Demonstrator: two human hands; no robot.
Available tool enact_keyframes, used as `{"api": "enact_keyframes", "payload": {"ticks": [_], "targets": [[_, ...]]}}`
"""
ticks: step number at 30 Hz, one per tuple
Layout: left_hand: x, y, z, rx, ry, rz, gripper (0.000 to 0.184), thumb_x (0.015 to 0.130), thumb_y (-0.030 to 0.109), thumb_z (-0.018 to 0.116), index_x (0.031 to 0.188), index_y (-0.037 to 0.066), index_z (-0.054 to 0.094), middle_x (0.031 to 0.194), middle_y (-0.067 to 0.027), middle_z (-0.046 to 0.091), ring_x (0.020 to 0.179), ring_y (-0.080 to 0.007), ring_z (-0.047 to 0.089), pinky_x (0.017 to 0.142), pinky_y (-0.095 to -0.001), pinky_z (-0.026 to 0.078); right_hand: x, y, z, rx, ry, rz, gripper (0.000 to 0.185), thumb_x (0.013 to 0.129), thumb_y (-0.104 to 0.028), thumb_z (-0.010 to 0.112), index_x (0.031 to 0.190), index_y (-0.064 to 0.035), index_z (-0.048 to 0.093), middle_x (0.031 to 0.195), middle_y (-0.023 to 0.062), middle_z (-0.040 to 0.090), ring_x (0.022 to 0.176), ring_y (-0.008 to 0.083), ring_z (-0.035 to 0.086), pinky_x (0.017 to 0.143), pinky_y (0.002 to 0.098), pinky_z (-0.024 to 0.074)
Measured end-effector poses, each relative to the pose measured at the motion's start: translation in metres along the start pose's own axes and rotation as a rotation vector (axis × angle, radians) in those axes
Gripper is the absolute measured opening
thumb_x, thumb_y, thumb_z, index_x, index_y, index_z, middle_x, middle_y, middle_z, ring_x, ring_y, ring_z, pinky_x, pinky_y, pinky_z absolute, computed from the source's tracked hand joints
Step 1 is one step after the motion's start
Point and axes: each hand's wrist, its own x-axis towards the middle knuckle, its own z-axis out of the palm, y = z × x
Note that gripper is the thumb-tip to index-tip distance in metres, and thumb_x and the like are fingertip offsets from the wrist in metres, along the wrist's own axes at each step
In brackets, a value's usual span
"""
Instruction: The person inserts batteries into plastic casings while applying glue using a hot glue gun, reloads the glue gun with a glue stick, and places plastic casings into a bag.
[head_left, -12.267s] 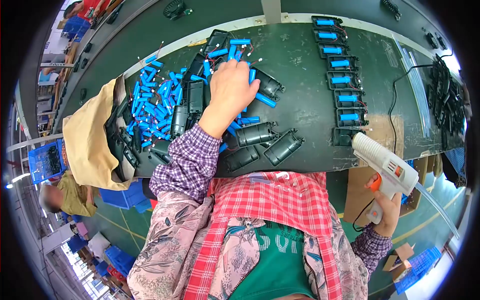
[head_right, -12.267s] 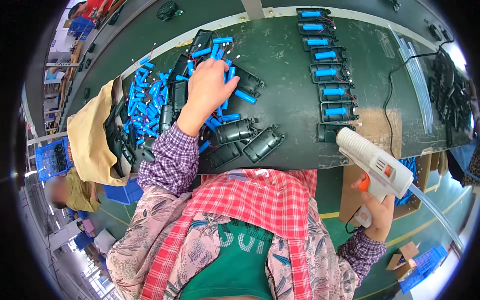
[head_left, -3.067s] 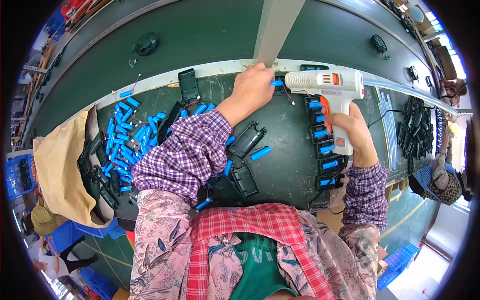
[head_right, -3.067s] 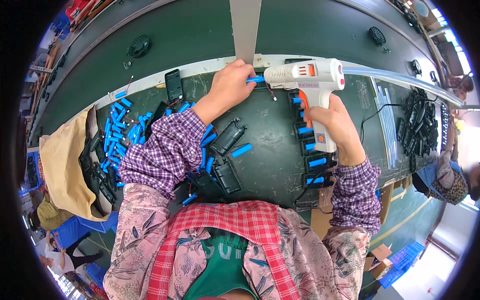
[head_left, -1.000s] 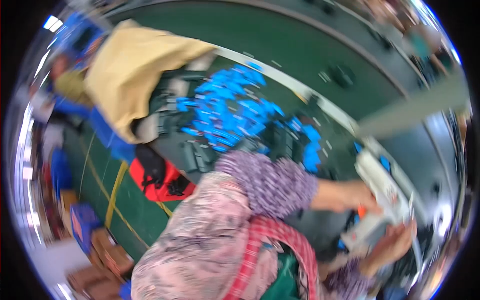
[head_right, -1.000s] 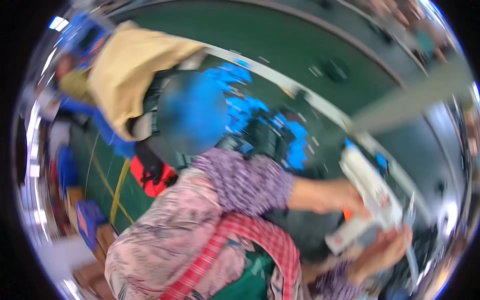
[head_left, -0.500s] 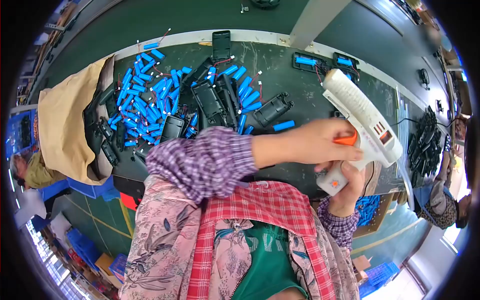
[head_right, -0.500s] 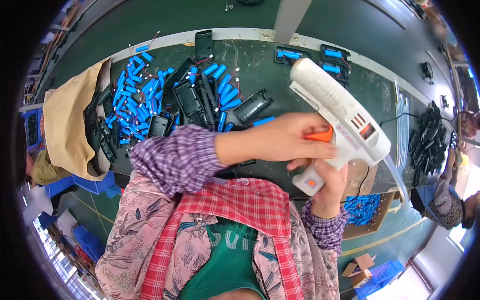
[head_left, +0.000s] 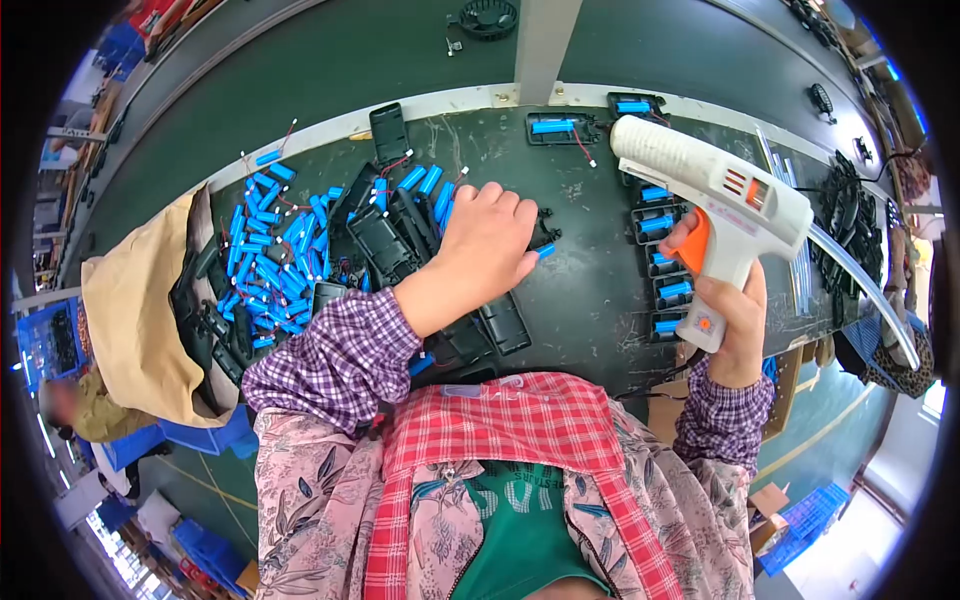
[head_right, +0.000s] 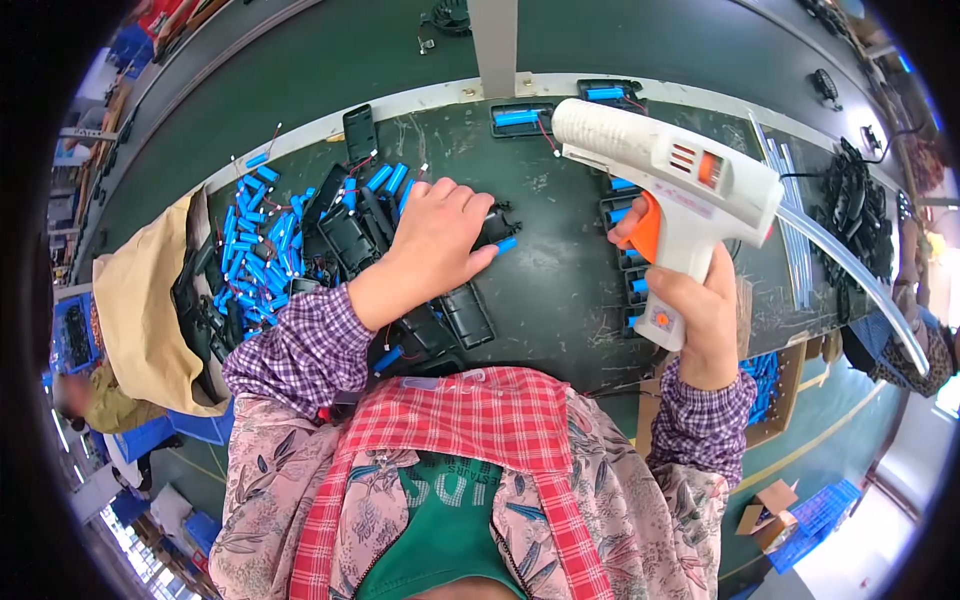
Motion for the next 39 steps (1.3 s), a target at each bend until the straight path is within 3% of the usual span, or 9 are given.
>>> {"api": "enact_keyframes", "payload": {"ticks": [6,14,19,21,25,27,39], "targets": [[0.053,-0.017,0.019,-0.22,0.224,0.08,0.041,0.075,0.027,0.079,0.104,0.006,0.058,0.099,-0.0092,0.061,0.097,-0.0285,0.058,0.08,-0.0424,0.043,0.012,0.004,-0.005,-0.021,-0.017,0.053,0.066,0.066,-0.013,0.058,0.129,0.0079,0.05,0.113,0.0172,0.06,0.106,0.0277,0.06,0.099,0.0436,0.0472],[0.048,-0.027,0.03,-0.227,0.174,0.054,0.048,0.076,0.022,0.079,0.115,0.005,0.059,0.11,-0.0109,0.061,0.107,-0.0304,0.057,0.085,-0.0426,0.047,0.016,0.011,-0.015,0.007,0.01,0.063,0.068,0.065,-0.011,0.059,0.13,0.0068,0.05,0.115,0.0162,0.059,0.107,0.0271,0.06,0.098,0.0445,0.0486],[0.066,-0.026,0.026,-0.393,0.248,0.053,0.058,0.073,0.018,0.081,0.123,0.003,0.055,0.113,-0.0137,0.059,0.11,-0.0336,0.055,0.092,-0.041,0.05,0.017,0.01,-0.016,-0.072,-0.026,0.084,0.065,0.067,-0.01,0.059,0.129,0.0062,0.051,0.114,0.0151,0.06,0.107,0.0268,0.061,0.101,0.0433,0.046],[0.072,-0.026,0.033,-0.399,0.262,0.025,0.06,0.073,0.018,0.082,0.124,0.003,0.054,0.113,-0.014,0.059,0.109,-0.0337,0.056,0.092,-0.041,0.05,0.018,0.009,-0.019,-0.121,-0.051,0.096,0.054,0.07,-0.003,0.057,0.124,0.0025,0.057,0.111,0.011,0.064,0.105,0.0212,0.06,0.097,0.0335,0.0435],[0.077,-0.027,0.042,-0.427,0.303,-0.015,0.069,0.07,0.016,0.084,0.129,0.004,0.05,0.113,-0.0139,0.061,0.109,-0.0332,0.056,0.092,-0.0412,0.049,0.024,0.012,-0.026,-0.154,-0.113,0.2,0.051,0.072,0.0,0.057,0.122,0.0021,0.057,0.105,0.0085,0.065,0.102,0.0186,0.06,0.093,0.0306,0.0441],[0.078,-0.027,0.043,-0.456,0.308,-0.026,0.07,0.069,0.016,0.084,0.128,0.004,0.05,0.112,-0.0136,0.062,0.109,-0.0326,0.057,0.093,-0.0413,0.049,0.028,0.017,-0.024,-0.229,-0.146,0.246,0.054,0.069,-0.004,0.057,0.122,0.0043,0.056,0.105,0.0107,0.064,0.098,0.0221,0.061,0.092,0.0333,0.045],[0.079,-0.027,0.045,-0.473,0.297,-0.05,0.069,0.068,0.014,0.085,0.127,0.005,0.05,0.111,-0.0118,0.063,0.109,-0.0312,0.057,0.092,-0.0411,0.05,0.047,0.032,-0.019,-0.216,-0.2,0.347,0.046,0.07,-0.001,0.057,0.116,0.0061,0.059,0.093,0.0101,0.065,0.087,0.0199,0.061,0.083,0.0306,0.0471]]}}
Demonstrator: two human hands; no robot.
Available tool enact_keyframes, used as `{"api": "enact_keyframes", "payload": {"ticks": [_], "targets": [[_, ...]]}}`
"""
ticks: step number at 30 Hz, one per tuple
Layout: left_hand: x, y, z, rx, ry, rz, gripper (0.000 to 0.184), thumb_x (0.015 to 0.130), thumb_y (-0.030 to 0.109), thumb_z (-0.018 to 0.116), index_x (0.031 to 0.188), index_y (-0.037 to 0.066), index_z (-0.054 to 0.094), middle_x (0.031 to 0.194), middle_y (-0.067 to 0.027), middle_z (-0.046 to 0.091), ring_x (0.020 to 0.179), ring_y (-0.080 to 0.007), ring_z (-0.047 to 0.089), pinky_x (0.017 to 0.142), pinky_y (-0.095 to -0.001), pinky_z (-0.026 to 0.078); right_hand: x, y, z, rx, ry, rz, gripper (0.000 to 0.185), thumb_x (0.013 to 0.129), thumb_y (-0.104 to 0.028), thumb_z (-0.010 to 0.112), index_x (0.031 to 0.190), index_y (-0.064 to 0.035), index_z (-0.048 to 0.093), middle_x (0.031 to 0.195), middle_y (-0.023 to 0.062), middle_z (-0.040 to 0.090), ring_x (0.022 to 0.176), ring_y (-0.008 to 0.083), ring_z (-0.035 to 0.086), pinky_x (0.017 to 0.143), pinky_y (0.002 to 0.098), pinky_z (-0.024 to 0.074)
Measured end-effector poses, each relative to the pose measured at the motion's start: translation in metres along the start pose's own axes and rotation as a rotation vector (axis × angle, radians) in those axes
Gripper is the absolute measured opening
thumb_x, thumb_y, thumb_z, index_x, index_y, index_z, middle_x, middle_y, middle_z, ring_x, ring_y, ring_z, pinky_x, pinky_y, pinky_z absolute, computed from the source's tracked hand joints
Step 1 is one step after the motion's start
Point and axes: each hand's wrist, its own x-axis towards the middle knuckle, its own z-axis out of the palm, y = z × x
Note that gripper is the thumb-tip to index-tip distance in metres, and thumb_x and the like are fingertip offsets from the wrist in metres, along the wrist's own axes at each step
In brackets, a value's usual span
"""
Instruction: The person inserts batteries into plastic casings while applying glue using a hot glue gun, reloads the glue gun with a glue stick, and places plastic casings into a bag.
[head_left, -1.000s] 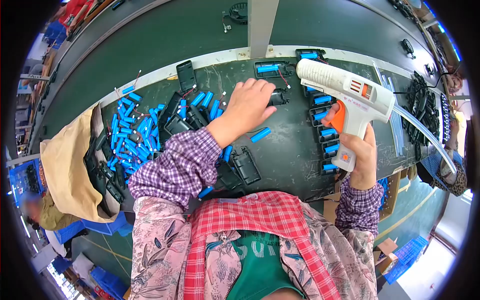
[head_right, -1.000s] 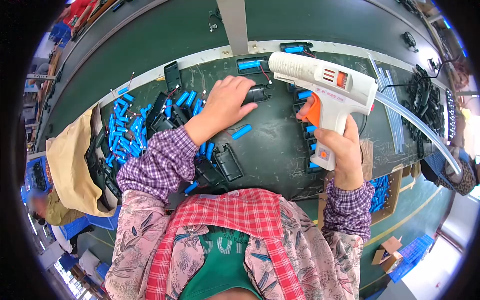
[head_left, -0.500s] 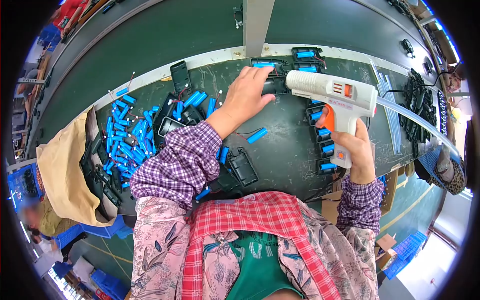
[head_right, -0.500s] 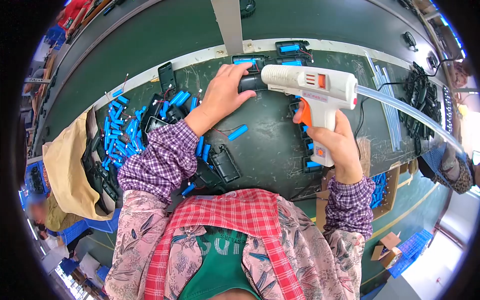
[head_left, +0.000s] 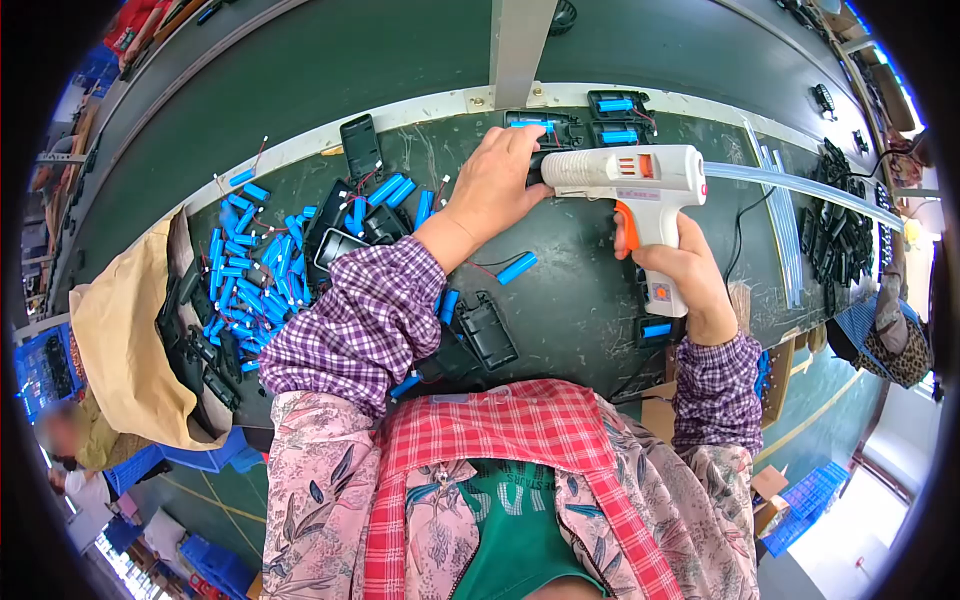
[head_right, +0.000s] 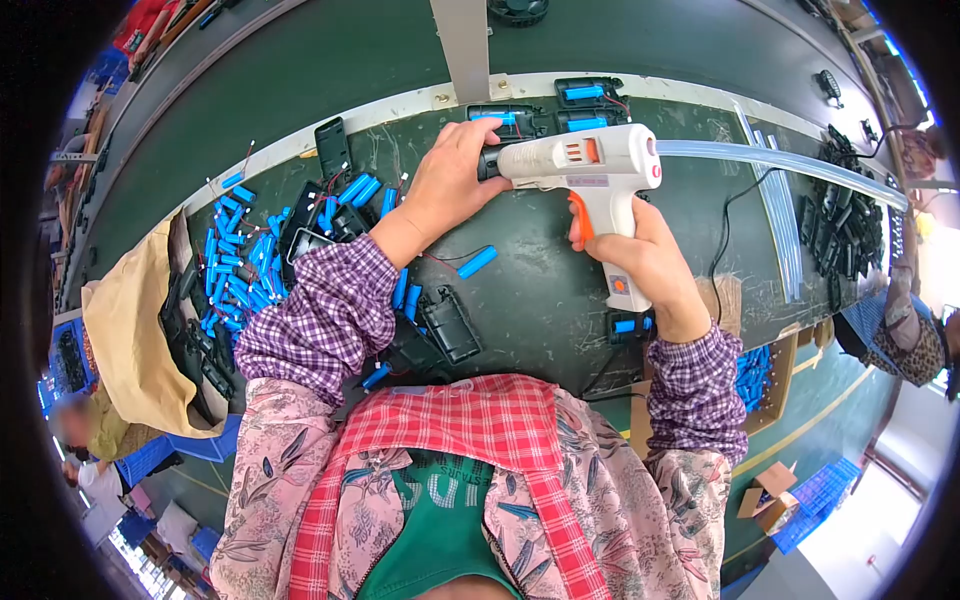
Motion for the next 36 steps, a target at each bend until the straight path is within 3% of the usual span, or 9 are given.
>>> {"api": "enact_keyframes", "payload": {"ticks": [5,8,11,19,27,32,34,35,36], "targets": [[-0.003,-0.001,-0.004,0.017,0.011,0.042,0.065,0.07,0.017,0.084,0.124,0.005,0.052,0.112,-0.012,0.061,0.107,-0.0325,0.057,0.093,-0.0421,0.049,-0.006,-0.004,-0.003,-0.012,0.057,-0.006,0.047,0.07,-0.004,0.058,0.116,0.007,0.059,0.091,0.0102,0.064,0.083,0.0201,0.061,0.079,0.0303,0.0475],[-0.009,0.012,-0.029,0.104,0.061,0.13,0.036,0.071,0.019,0.081,0.098,0.006,0.061,0.103,-0.0112,0.06,0.1,-0.0317,0.059,0.083,-0.042,0.05,-0.01,-0.001,-0.003,-0.021,0.11,-0.047,0.049,0.07,-0.007,0.057,0.117,0.0075,0.058,0.092,0.0117,0.065,0.085,0.0207,0.062,0.08,0.0309,0.0473],[-0.03,0.038,-0.054,0.113,-0.312,-0.127,0.025,0.079,0.027,0.075,0.085,0.007,0.061,0.086,-0.0095,0.062,0.085,-0.0293,0.063,0.069,-0.043,0.05,-0.011,0.002,-0.005,-0.021,0.056,-0.095,0.053,0.07,-0.011,0.054,0.12,0.0073,0.057,0.101,0.0139,0.066,0.097,0.0223,0.062,0.094,0.0321,0.0425],[-0.061,0.05,-0.029,0.318,-0.398,0.019,0.021,0.076,0.019,0.071,0.084,0.003,0.06,0.09,-0.0119,0.062,0.09,-0.0328,0.062,0.071,-0.0449,0.053,-0.019,-0.003,0.003,0.013,0.046,-0.116,0.057,0.068,-0.012,0.056,0.122,0.0072,0.056,0.103,0.0141,0.066,0.101,0.0239,0.061,0.098,0.0329,0.0416],[-0.044,0.031,-0.031,0.295,-0.306,0.504,0.02,0.078,0.012,0.064,0.097,0.011,0.067,0.116,-0.0046,0.061,0.112,-0.0238,0.054,0.084,-0.0352,0.048,-0.026,-0.001,0.002,0.022,0.098,-0.127,0.059,0.067,-0.015,0.058,0.122,0.0066,0.057,0.104,0.0143,0.065,0.099,0.0246,0.061,0.096,0.0341,0.0426],[-0.053,0.035,-0.048,0.228,-0.214,0.509,0.017,0.079,0.01,0.064,0.096,0.011,0.068,0.118,-0.005,0.062,0.115,-0.0256,0.055,0.085,-0.0382,0.049,-0.029,0.001,0.0,0.034,0.102,-0.132,0.059,0.067,-0.016,0.058,0.121,0.0059,0.057,0.103,0.0142,0.066,0.099,0.0245,0.061,0.096,0.0335,0.0419],[-0.057,0.032,-0.056,0.057,-0.085,0.139,0.012,0.082,0.013,0.064,0.092,0.008,0.067,0.106,-0.0106,0.067,0.101,-0.0315,0.063,0.079,-0.0441,0.052,-0.028,0.001,-0.002,0.042,0.096,-0.144,0.059,0.067,-0.016,0.058,0.121,0.0057,0.057,0.103,0.0142,0.066,0.099,0.0245,0.061,0.096,0.0334,0.0417],[-0.055,0.032,-0.055,0.061,-0.084,0.141,0.012,0.082,0.013,0.064,0.092,0.008,0.067,0.106,-0.0106,0.067,0.101,-0.0315,0.063,0.079,-0.0441,0.052,-0.029,0.0,-0.002,0.04,0.102,-0.144,0.058,0.067,-0.016,0.058,0.121,0.0057,0.057,0.103,0.0141,0.065,0.099,0.0245,0.061,0.096,0.0338,0.0417],[-0.055,0.032,-0.053,0.08,-0.16,-0.08,0.012,0.083,0.016,0.064,0.091,0.007,0.066,0.099,-0.013,0.067,0.093,-0.0345,0.065,0.075,-0.0464,0.052,-0.03,0.0,-0.002,0.037,0.106,-0.14,0.058,0.067,-0.015,0.058,0.121,0.0057,0.057,0.103,0.014,0.065,0.099,0.0246,0.061,0.096,0.0342,0.0418]]}}
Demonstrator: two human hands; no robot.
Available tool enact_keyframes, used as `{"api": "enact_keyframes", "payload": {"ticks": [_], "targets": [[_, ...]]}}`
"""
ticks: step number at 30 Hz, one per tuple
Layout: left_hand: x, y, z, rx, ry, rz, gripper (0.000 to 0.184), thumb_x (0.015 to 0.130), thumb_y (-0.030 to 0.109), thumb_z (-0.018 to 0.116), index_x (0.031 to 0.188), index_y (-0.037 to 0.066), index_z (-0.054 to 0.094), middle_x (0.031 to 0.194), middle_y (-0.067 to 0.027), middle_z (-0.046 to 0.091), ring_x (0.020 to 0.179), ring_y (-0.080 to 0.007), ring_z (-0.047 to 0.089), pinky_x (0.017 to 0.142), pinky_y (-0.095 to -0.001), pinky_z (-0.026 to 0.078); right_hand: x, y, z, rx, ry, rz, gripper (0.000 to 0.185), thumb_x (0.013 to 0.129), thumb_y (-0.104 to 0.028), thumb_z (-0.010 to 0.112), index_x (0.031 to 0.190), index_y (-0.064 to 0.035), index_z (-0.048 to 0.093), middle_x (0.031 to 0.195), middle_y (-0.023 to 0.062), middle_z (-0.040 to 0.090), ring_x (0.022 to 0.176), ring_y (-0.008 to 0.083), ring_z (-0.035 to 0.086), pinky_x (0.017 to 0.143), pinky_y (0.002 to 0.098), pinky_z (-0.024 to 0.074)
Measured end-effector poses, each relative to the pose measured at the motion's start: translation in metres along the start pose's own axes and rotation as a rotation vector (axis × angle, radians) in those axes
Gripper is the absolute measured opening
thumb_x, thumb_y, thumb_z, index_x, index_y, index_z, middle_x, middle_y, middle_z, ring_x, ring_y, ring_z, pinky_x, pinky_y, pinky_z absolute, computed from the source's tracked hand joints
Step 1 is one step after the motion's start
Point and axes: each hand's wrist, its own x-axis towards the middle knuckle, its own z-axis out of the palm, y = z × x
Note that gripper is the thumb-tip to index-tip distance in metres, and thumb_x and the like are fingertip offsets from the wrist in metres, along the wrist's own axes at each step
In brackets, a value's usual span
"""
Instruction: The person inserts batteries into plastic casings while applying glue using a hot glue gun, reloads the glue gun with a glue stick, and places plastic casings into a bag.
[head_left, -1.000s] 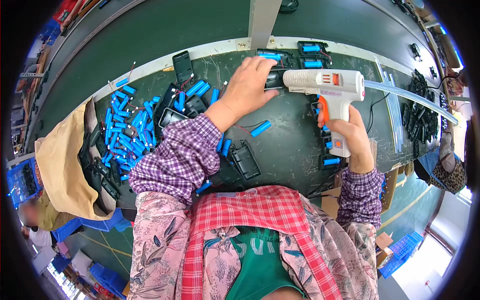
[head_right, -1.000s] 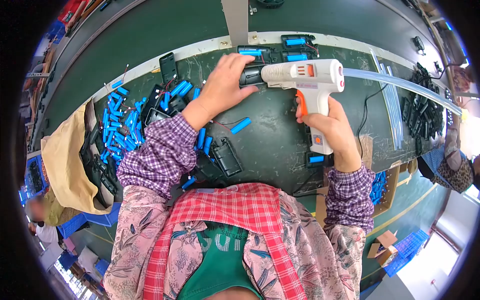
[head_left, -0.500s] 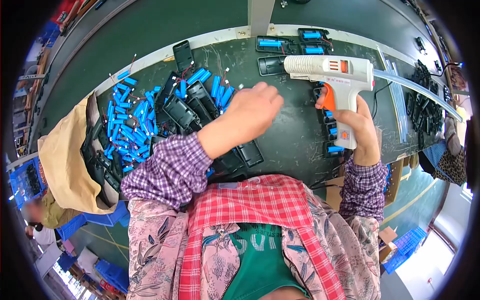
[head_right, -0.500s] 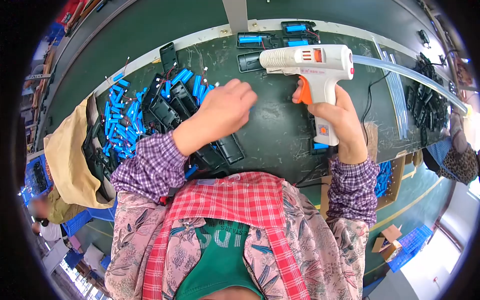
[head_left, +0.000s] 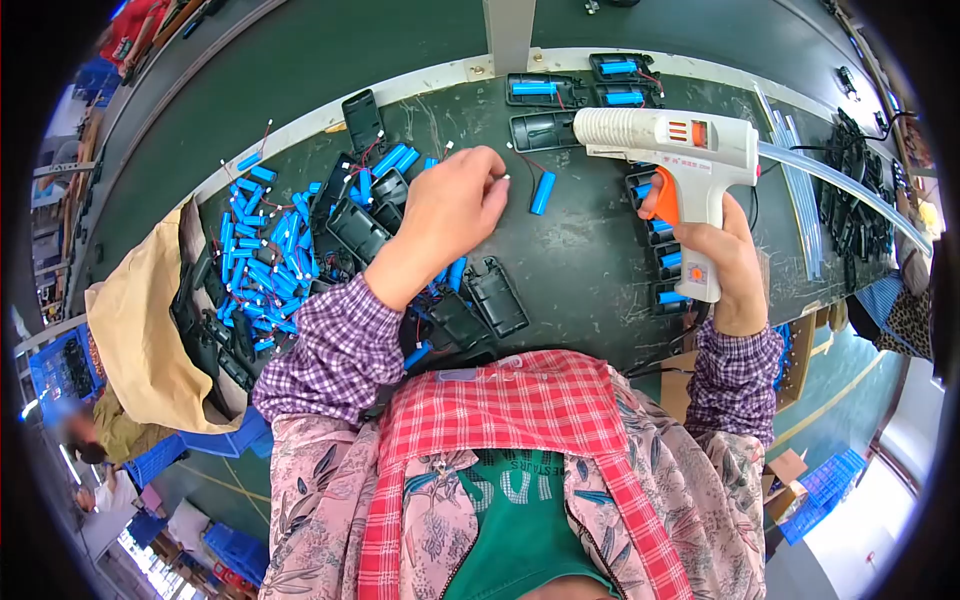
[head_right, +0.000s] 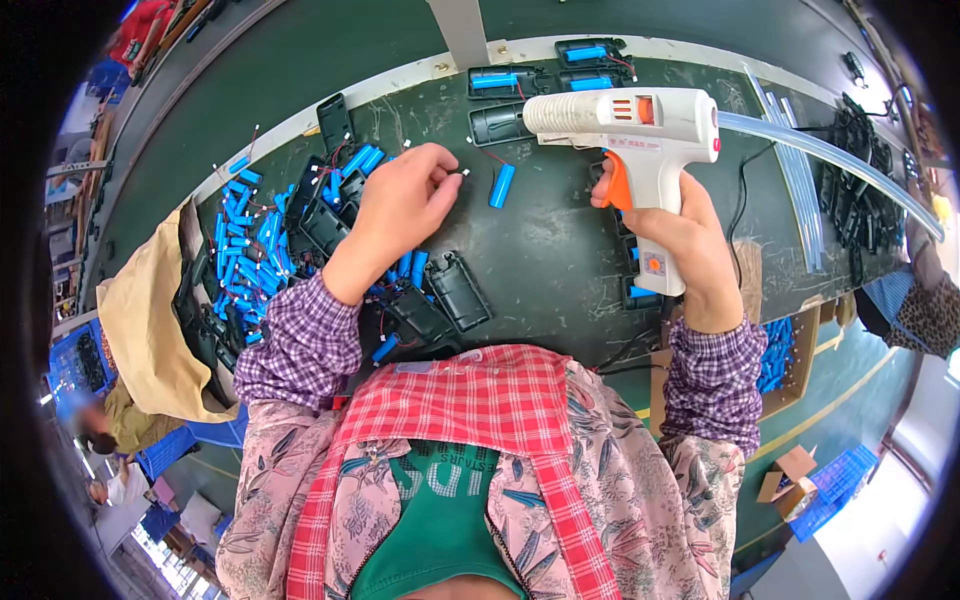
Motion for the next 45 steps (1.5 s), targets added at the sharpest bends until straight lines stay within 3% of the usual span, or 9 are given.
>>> {"api": "enact_keyframes", "payload": {"ticks": [1,3,15,17,21,23,26,30,45], "targets": [[0.001,0.0,0.003,0.004,-0.08,-0.221,0.015,0.085,0.02,0.064,0.089,0.005,0.064,0.091,-0.0155,0.068,0.085,-0.0375,0.066,0.072,-0.0486,0.053,0.0,0.001,-0.001,-0.001,-0.008,-0.001,0.058,0.067,-0.015,0.058,0.121,0.0057,0.057,0.103,0.014,0.065,0.099,0.0246,0.061,0.096,0.0342,0.0418],[0.005,0.004,0.018,0.075,-0.128,-0.139,0.025,0.086,0.027,0.066,0.089,0.003,0.062,0.087,-0.0175,0.067,0.082,-0.0377,0.066,0.07,-0.0474,0.053,0.002,0.002,-0.005,0.08,-0.089,-0.053,0.048,0.073,-0.003,0.056,0.121,0.0055,0.057,0.107,0.0125,0.066,0.103,0.0232,0.063,0.096,0.0344,0.0453],[0.013,0.014,0.038,0.169,-0.07,-0.011,0.024,0.081,0.016,0.066,0.099,0.003,0.058,0.092,-0.0154,0.066,0.09,-0.0349,0.064,0.072,-0.0451,0.052,-0.003,0.001,-0.006,0.09,-0.086,-0.079,0.047,0.074,-0.003,0.056,0.12,0.0047,0.057,0.107,0.0113,0.066,0.103,0.0226,0.063,0.095,0.0338,0.0455],[0.015,0.026,0.017,-0.358,-0.358,-0.22,0.028,0.081,0.017,0.065,0.099,-0.002,0.056,0.09,-0.0187,0.068,0.086,-0.0366,0.067,0.074,-0.0446,0.053,-0.004,-0.004,-0.002,0.056,-0.047,-0.062,0.053,0.071,-0.008,0.057,0.122,0.0054,0.056,0.106,0.0125,0.065,0.102,0.0239,0.062,0.097,0.0353,0.0447],[0.014,0.016,0.023,-0.68,-0.497,-0.323,0.031,0.082,0.02,0.063,0.103,-0.002,0.055,0.088,-0.0183,0.069,0.084,-0.0369,0.068,0.073,-0.0436,0.052,-0.007,-0.005,-0.002,0.026,-0.019,-0.044,0.058,0.068,-0.011,0.057,0.124,0.0058,0.056,0.106,0.0138,0.065,0.101,0.025,0.062,0.098,0.0366,0.0436],[0.01,0.001,0.042,-0.203,-0.322,-0.185,0.028,0.084,0.018,0.064,0.106,0.002,0.055,0.091,-0.0155,0.066,0.082,-0.0366,0.067,0.071,-0.0445,0.052,-0.005,-0.004,-0.003,0.017,-0.028,-0.048,0.058,0.069,-0.012,0.057,0.124,0.0058,0.056,0.106,0.0138,0.065,0.101,0.0249,0.062,0.098,0.0366,0.0438],[0.003,-0.006,0.049,0.03,-0.033,0.049,0.025,0.086,0.014,0.064,0.107,0.006,0.055,0.095,-0.0143,0.061,0.082,-0.0363,0.066,0.071,-0.0463,0.053,-0.005,0.0,-0.004,0.017,-0.022,-0.036,0.058,0.069,-0.012,0.058,0.124,0.0058,0.055,0.105,0.0137,0.065,0.101,0.0248,0.062,0.097,0.0366,0.0444],[0.002,0.006,0.032,0.072,-0.046,-0.068,0.022,0.086,0.012,0.065,0.107,0.008,0.057,0.099,-0.0139,0.056,0.083,-0.0367,0.065,0.071,-0.0483,0.053,-0.003,-0.001,-0.009,0.091,-0.07,-0.033,0.047,0.074,0.001,0.055,0.121,0.005,0.056,0.107,0.0105,0.065,0.102,0.0214,0.063,0.094,0.0332,0.0458],[0.056,-0.007,0.053,0.017,0.254,0.04,0.019,0.081,0.014,0.074,0.096,0.007,0.066,0.095,-0.0094,0.061,0.086,-0.0317,0.065,0.069,-0.0432,0.054,0.012,-0.011,-0.017,-0.021,-0.061,0.032,0.044,0.073,-0.003,0.058,0.116,0.0048,0.059,0.095,0.0104,0.065,0.087,0.0192,0.061,0.078,0.0302,0.048]]}}
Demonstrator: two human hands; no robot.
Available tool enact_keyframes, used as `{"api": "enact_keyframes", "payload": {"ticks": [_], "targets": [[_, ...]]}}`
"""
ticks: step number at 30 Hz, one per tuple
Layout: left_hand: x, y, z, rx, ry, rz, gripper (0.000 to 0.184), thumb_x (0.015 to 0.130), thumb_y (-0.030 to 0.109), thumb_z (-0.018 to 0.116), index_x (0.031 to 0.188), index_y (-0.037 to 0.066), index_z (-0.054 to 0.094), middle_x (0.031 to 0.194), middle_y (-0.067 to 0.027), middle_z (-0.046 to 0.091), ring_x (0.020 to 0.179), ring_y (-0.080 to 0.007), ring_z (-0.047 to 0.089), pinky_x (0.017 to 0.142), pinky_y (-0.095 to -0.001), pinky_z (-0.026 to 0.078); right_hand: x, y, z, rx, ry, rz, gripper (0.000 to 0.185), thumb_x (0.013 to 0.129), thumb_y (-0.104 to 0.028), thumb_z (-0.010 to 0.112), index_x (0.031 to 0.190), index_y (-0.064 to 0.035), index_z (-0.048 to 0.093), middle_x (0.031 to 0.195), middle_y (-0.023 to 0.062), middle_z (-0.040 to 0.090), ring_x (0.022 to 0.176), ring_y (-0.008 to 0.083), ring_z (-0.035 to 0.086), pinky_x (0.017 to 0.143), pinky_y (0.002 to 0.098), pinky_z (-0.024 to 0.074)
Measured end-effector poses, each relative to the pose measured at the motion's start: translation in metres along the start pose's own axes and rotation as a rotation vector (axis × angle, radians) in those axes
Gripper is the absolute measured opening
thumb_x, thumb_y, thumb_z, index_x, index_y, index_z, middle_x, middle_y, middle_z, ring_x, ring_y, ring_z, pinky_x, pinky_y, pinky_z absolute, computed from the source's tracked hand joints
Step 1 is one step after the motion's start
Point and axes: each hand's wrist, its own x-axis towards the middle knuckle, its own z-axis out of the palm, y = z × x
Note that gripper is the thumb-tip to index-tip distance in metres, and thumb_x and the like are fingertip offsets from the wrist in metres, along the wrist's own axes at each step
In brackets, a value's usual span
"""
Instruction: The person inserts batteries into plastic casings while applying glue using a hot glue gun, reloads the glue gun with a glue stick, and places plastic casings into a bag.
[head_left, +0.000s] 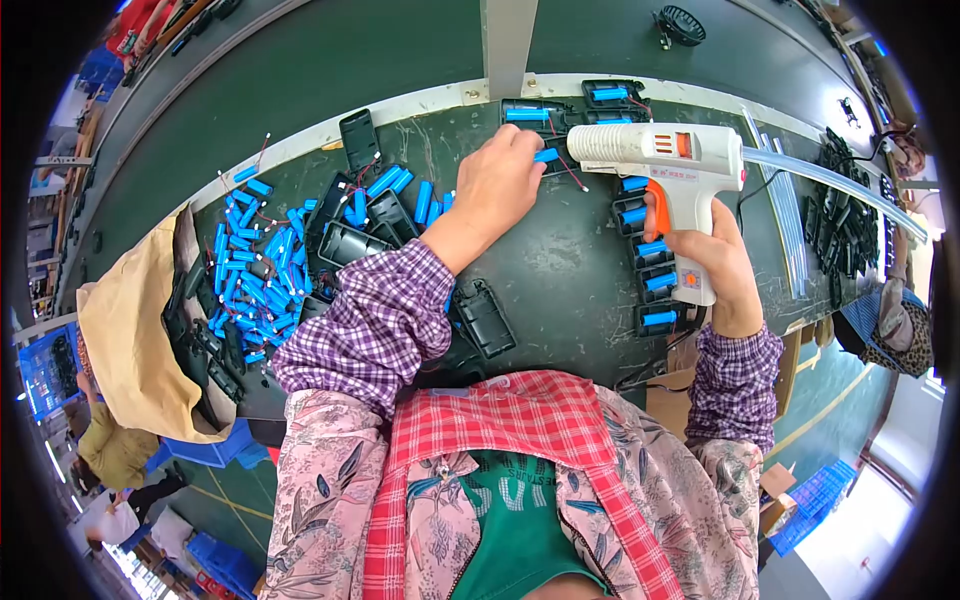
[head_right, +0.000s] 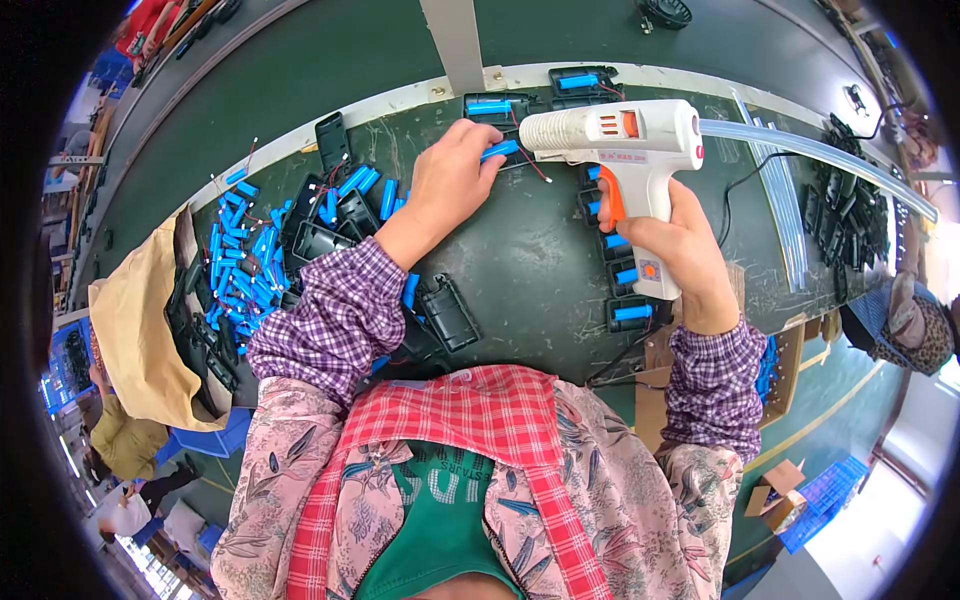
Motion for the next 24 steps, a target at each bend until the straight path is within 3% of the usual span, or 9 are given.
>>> {"api": "enact_keyframes", "payload": {"ticks": [5,8,18,20,24], "targets": [[0.001,-0.003,0.003,0.025,0.036,-0.005,0.015,0.081,0.013,0.074,0.088,0.008,0.062,0.092,-0.0082,0.06,0.077,-0.0296,0.064,0.065,-0.0419,0.052,0.005,0.0,0.001,-0.041,-0.024,0.017,0.043,0.073,-0.004,0.058,0.115,0.0056,0.06,0.095,0.0105,0.064,0.087,0.0195,0.061,0.08,0.0314,0.0482],[0.001,-0.003,0.002,-0.006,-0.009,-0.039,0.017,0.08,0.012,0.074,0.09,0.007,0.061,0.092,-0.0112,0.059,0.08,-0.0341,0.065,0.068,-0.0451,0.054,0.009,0.002,0.001,-0.073,-0.02,0.031,0.044,0.073,-0.006,0.059,0.115,0.0065,0.061,0.095,0.0108,0.064,0.086,0.02,0.06,0.081,0.0325,0.0491],[0.001,-0.001,0.006,-0.037,-0.009,-0.083,0.017,0.08,0.012,0.071,0.092,0.007,0.059,0.089,-0.0124,0.063,0.08,-0.0358,0.065,0.069,-0.0466,0.054,0.001,-0.002,0.0,-0.138,0.029,0.075,0.043,0.072,-0.005,0.061,0.113,0.0066,0.061,0.095,0.01,0.065,0.083,0.0178,0.06,0.075,0.0295,0.0471],[0.003,-0.004,0.008,-0.034,0.01,-0.086,0.019,0.081,0.011,0.071,0.091,0.007,0.056,0.084,-0.0094,0.062,0.074,-0.0308,0.064,0.062,-0.0437,0.05,0.001,-0.002,-0.002,-0.135,0.018,0.105,0.043,0.072,-0.005,0.061,0.113,0.0067,0.06,0.095,0.0098,0.064,0.083,0.0173,0.06,0.075,0.0292,0.0469],[0.005,-0.004,0.007,-0.039,-0.008,-0.114,0.019,0.082,0.011,0.071,0.092,0.007,0.055,0.084,-0.0102,0.062,0.074,-0.0316,0.064,0.063,-0.0445,0.05,-0.001,0.0,-0.005,-0.127,0.007,0.15,0.043,0.071,-0.005,0.062,0.112,0.0065,0.061,0.094,0.0089,0.063,0.081,0.0159,0.058,0.073,0.0281,0.046]]}}
